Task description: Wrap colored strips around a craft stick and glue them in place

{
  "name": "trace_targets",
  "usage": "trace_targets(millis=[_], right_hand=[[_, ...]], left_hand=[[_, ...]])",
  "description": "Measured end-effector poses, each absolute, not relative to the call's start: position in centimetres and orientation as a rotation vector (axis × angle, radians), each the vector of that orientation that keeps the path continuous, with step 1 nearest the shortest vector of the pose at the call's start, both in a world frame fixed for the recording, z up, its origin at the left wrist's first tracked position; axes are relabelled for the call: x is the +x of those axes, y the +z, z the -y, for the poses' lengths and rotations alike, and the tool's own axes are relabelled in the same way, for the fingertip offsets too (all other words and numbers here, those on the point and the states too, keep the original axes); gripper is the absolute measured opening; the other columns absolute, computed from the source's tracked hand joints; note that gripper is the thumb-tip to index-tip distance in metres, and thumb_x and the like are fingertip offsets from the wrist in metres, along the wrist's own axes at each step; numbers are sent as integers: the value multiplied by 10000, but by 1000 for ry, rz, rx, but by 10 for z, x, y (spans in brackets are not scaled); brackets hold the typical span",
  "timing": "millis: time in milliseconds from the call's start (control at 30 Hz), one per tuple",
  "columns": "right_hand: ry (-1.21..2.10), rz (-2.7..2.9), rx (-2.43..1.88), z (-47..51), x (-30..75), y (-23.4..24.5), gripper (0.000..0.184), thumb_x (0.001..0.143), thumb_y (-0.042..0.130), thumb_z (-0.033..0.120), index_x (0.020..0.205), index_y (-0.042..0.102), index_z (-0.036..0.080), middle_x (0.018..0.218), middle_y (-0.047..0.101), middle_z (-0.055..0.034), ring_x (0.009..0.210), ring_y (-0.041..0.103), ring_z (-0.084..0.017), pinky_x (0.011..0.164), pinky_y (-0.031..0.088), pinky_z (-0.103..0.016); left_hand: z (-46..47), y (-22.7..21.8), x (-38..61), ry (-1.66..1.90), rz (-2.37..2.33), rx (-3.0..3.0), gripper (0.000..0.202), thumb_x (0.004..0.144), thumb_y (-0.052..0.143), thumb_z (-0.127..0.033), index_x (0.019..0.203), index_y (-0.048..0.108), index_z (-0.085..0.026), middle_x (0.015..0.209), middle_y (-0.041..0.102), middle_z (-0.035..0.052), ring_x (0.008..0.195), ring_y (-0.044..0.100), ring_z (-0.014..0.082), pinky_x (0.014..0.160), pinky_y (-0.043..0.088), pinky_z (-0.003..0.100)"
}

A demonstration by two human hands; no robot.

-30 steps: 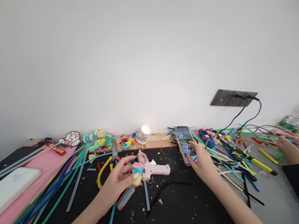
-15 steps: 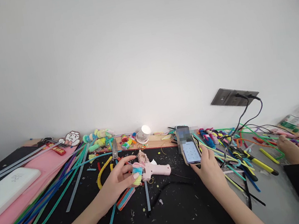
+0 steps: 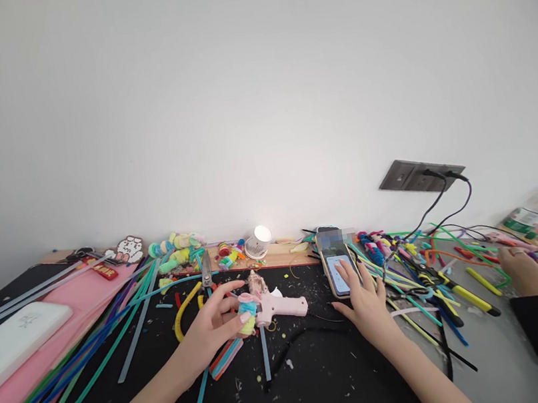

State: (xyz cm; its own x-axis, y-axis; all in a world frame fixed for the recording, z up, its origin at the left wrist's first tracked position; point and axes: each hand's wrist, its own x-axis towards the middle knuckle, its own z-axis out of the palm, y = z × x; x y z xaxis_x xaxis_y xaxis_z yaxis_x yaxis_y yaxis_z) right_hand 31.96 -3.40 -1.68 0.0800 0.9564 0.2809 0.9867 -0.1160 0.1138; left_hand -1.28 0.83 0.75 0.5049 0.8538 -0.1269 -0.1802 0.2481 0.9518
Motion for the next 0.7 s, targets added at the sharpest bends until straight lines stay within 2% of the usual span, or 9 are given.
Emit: trace_targets(millis=[133,333,533,700], right_hand=[[-401,2071,-2278,30,318,-14,668,906,467,321,1518,217,233,1557,324,-93,1452,176,-388,1065,186,-715],[-433,1933,-2270,36,322,-13,688,934,413,340,1537,128,168,1548,329,-146,1457,208,-352,1079,195,-695],[-397,1996,-2331,39,320,-11,592,948,378,333,1507,273,168,1529,364,-161,1448,239,-353,1072,160,-718],[-476,1884,-2268,44,324,-12,629,957,339,358,1524,183,135,1513,385,-178,1436,273,-354,1068,168,-722]], left_hand=[[-8,6,-12,818,-784,1096,641,759,713,-454,1296,430,-248,1138,669,103,965,655,283,796,541,397],[-8,5,-12,822,-770,1089,651,746,724,-450,1297,433,-259,1149,674,97,970,659,284,803,544,405],[-8,6,-12,816,-772,1081,646,763,712,-442,1307,420,-251,1151,664,101,967,658,280,805,552,410],[-8,7,-12,823,-777,1099,643,767,710,-444,1304,422,-238,1092,674,89,923,665,258,786,562,385]])
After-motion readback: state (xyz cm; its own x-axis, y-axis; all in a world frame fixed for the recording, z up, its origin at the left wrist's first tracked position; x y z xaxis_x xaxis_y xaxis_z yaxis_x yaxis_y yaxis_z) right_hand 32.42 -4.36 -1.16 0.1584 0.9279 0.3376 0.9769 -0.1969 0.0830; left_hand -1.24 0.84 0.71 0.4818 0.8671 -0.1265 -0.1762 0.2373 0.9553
